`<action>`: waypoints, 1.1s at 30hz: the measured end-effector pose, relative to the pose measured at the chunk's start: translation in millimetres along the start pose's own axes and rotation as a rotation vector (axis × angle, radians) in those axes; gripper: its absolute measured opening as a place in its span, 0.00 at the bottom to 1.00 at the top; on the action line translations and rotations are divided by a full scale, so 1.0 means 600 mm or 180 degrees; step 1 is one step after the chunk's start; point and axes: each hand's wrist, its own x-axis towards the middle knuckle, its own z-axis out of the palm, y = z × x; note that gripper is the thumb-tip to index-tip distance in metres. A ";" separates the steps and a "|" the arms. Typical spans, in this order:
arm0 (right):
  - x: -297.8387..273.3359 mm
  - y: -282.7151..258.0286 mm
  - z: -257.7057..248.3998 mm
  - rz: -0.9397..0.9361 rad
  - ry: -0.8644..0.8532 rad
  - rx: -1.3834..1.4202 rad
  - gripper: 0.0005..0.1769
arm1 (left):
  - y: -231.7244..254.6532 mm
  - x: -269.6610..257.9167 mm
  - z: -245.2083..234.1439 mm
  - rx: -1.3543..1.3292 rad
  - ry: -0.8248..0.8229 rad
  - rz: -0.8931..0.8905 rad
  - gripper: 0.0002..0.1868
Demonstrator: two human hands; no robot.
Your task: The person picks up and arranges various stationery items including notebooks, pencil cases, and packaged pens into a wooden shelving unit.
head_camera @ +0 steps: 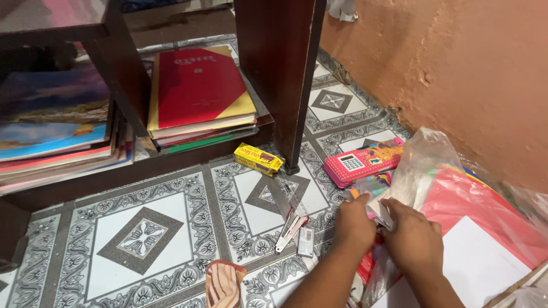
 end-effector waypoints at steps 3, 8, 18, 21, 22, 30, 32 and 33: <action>-0.001 -0.001 -0.003 0.0189 -0.0148 0.0114 0.39 | -0.007 0.010 -0.017 -0.0012 -0.0189 -0.0136 0.28; 0.000 -0.003 -0.012 0.0347 -0.0247 0.0160 0.38 | 0.009 0.011 -0.071 0.0022 -0.0323 -0.0536 0.23; -0.002 -0.081 -0.020 -0.1027 0.1205 -0.0108 0.23 | -0.048 0.069 -0.125 -0.2113 -0.0309 0.0002 0.12; -0.003 -0.116 -0.035 -0.0930 0.0949 0.0521 0.12 | -0.046 0.075 -0.179 -0.2156 -0.0486 0.0197 0.14; -0.003 -0.127 -0.042 -0.1020 0.0975 0.0587 0.12 | -0.044 0.073 -0.205 -0.2222 -0.0531 0.0259 0.15; -0.021 -0.264 -0.124 -0.1075 0.0128 0.1234 0.15 | -0.024 -0.017 -0.424 -0.1803 0.0124 0.0598 0.33; -0.031 -0.302 -0.131 -0.0909 0.0153 0.1565 0.15 | -0.037 -0.039 -0.473 -0.1256 0.0617 0.0873 0.38; -0.030 -0.319 -0.135 -0.0823 0.0168 0.1732 0.16 | -0.043 -0.051 -0.494 -0.1018 0.0742 0.0758 0.40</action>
